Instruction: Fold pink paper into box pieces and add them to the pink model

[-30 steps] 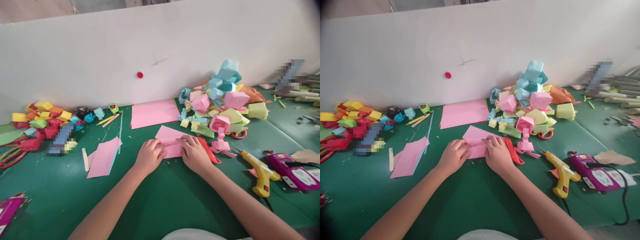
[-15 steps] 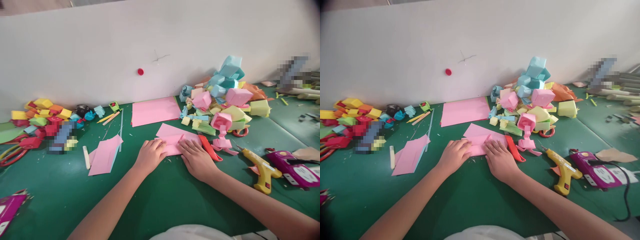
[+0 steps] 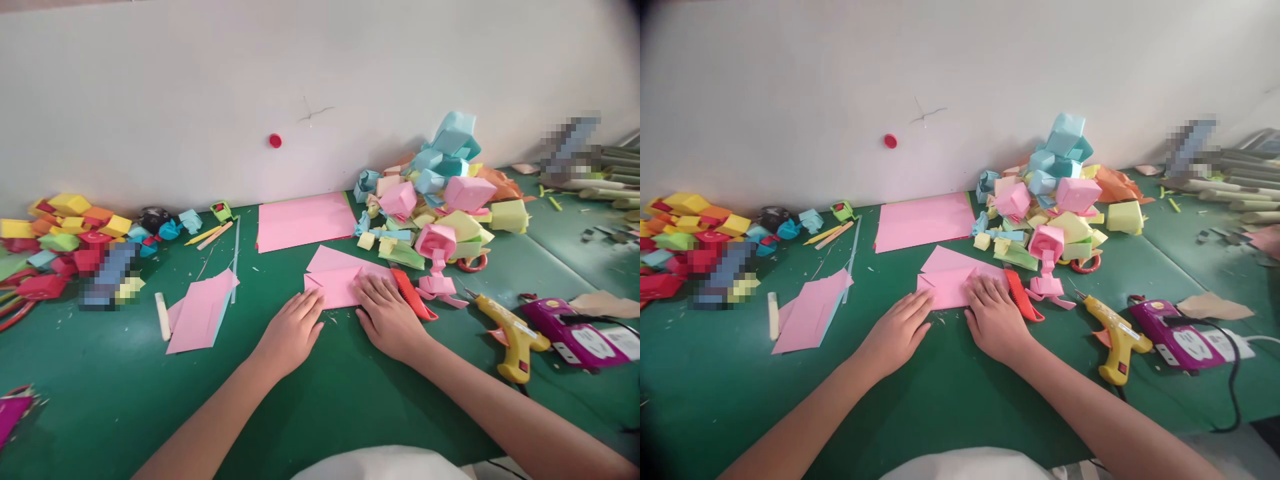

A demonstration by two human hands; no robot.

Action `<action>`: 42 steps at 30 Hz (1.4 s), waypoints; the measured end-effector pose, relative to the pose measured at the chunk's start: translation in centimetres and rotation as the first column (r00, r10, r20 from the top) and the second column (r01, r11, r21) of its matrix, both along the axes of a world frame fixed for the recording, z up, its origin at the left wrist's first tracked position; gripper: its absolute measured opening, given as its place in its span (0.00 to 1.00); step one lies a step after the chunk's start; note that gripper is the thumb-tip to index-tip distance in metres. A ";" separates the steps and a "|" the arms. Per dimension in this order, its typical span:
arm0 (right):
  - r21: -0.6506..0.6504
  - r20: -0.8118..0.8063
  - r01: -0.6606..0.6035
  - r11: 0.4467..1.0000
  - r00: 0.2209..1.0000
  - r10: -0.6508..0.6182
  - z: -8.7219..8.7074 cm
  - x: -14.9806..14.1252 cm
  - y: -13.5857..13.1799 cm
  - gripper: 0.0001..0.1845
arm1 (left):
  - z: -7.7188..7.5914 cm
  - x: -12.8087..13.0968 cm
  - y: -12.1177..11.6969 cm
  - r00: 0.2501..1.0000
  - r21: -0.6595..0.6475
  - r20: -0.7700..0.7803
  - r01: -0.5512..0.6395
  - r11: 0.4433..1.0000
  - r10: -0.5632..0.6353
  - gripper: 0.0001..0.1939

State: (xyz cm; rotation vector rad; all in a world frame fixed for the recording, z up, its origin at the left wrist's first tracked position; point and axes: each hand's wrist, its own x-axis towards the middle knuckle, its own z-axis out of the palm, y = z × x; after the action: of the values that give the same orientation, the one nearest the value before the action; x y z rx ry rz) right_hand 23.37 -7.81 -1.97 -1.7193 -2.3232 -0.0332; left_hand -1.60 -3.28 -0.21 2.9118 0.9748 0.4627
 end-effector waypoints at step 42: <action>0.158 0.073 -0.111 0.981 0.992 0.100 0.2 1.3 -0.9 0.34 | 1.6 0.2 0.3 0.995 -0.073 -0.065 -0.076 0.994 0.072 0.20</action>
State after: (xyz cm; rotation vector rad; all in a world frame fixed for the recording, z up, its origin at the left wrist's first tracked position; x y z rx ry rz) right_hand 24.65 -8.68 -1.74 -1.5375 -2.3817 -0.2542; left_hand -1.40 -2.93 1.35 2.8468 1.0863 0.3323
